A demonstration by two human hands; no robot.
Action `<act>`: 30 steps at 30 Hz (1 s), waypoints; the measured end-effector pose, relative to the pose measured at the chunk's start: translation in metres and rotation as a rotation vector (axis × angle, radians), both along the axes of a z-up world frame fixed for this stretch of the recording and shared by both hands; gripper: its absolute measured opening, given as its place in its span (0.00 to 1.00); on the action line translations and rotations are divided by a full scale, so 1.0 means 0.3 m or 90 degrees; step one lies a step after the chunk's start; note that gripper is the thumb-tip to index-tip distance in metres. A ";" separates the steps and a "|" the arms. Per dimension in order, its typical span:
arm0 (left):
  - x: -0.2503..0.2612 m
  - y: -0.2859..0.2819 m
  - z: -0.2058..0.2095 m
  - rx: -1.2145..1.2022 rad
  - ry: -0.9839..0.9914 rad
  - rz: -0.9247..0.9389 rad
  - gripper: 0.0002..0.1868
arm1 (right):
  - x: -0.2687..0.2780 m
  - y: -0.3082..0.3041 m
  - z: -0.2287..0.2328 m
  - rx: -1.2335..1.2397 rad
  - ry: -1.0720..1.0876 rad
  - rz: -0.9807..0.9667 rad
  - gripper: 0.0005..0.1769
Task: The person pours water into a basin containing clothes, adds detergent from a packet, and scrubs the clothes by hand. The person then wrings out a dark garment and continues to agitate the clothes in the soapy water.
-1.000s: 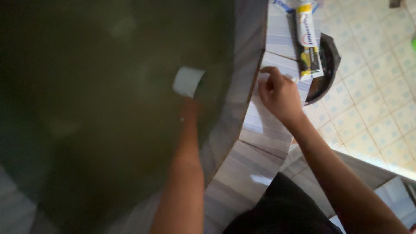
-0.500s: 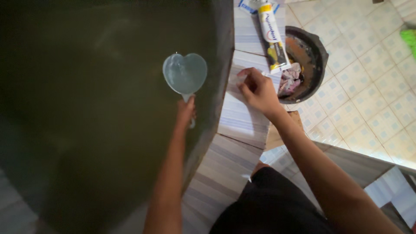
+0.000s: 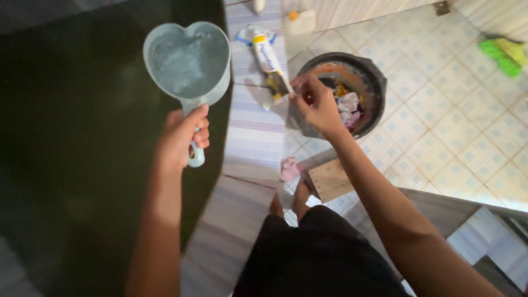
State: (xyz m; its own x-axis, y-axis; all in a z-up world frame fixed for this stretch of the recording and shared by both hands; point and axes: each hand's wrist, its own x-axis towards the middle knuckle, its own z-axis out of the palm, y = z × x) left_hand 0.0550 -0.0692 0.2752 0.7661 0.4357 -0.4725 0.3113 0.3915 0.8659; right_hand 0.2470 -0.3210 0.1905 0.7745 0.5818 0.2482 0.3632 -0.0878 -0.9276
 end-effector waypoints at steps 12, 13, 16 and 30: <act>0.422 -0.399 0.175 0.012 -0.076 -0.225 0.14 | 0.284 -0.428 0.017 0.072 -0.010 -0.163 0.08; 0.465 -0.427 0.160 0.028 -0.071 -0.241 0.14 | 0.310 -0.464 0.010 0.068 -0.002 -0.176 0.09; 0.581 -0.510 0.069 0.013 -0.058 -0.281 0.14 | 0.368 -0.568 -0.027 0.058 0.030 -0.217 0.10; 0.984 -0.659 -0.803 0.151 0.181 -0.377 0.12 | 0.510 -0.863 -0.430 -0.022 0.182 -0.370 0.07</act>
